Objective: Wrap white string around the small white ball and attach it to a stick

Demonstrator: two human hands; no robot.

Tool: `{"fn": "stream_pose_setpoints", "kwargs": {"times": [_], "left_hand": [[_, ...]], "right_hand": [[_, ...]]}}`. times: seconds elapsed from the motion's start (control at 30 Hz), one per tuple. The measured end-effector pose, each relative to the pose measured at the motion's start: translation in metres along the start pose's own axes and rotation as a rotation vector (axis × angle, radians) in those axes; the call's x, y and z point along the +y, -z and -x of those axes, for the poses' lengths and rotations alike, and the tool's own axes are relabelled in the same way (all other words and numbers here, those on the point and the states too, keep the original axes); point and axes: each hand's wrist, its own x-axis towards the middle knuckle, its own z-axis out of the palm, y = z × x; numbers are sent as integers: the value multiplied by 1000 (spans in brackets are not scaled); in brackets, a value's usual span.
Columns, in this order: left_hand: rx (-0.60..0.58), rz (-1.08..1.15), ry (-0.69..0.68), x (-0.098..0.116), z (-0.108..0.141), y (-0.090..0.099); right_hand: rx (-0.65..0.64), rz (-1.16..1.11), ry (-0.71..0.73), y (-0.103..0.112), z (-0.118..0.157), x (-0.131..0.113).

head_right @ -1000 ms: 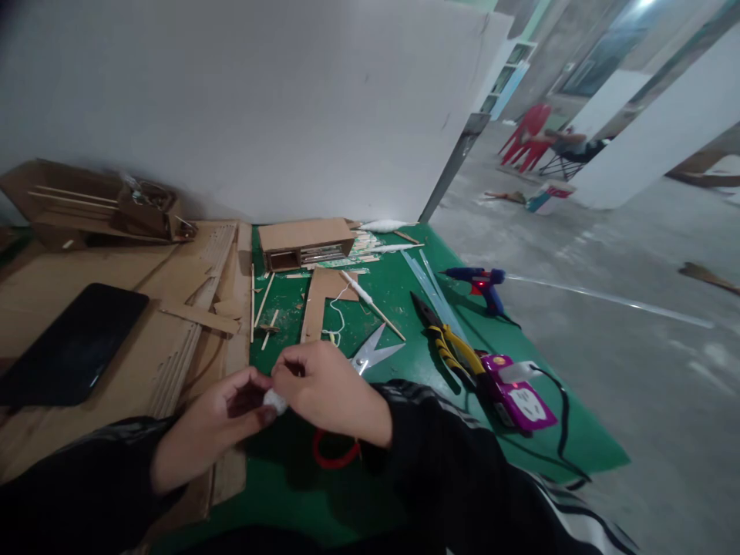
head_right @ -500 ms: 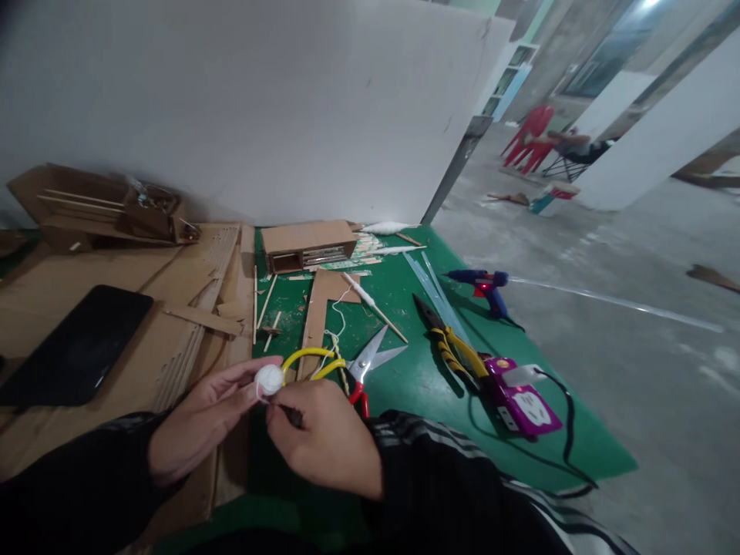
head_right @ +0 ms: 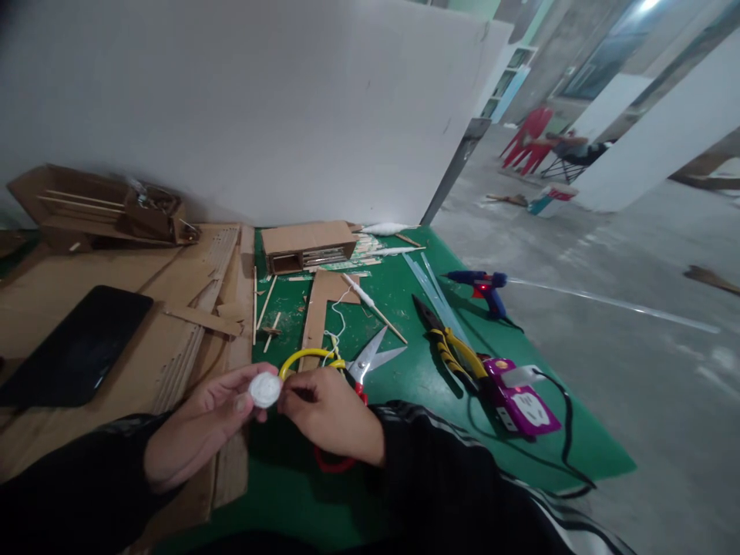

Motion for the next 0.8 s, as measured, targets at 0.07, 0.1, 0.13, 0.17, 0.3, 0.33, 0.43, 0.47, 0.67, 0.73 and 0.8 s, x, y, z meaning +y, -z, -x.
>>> {"fn": "stream_pose_setpoints", "kwargs": {"times": [0.07,0.1,0.13,0.17,0.3,0.33,0.43,0.47,0.67,0.73,0.8], "left_hand": [[-82,-14,35,-2,1,1],[-112,-24,40,-2,2,1],[-129,-43,32,-2,2,1],[-133,-72,16,-1,2,0],[-68,-224,13,5,2,-6],[-55,-257,33,6,3,-7],[-3,-338,35,6,3,-11],[23,-346,12,5,3,-11],[8,-387,-39,2,-1,-12],[6,-393,-36,2,-2,-11],[27,-331,-34,2,-3,-8]], "right_hand": [[-9,-2,-6,5,-4,3],[-13,-5,-15,8,-5,3],[-19,-15,-28,11,-7,3],[-26,-29,-45,15,-9,3],[-11,-71,-79,28,-14,0],[-3,-83,-73,31,-14,-1],[-16,-155,-75,37,-16,-5],[-31,-191,-85,37,-17,-7],[-52,-288,-137,29,-8,-26],[-17,-225,-107,23,-1,-34],[30,-122,-61,17,7,-40]]}}
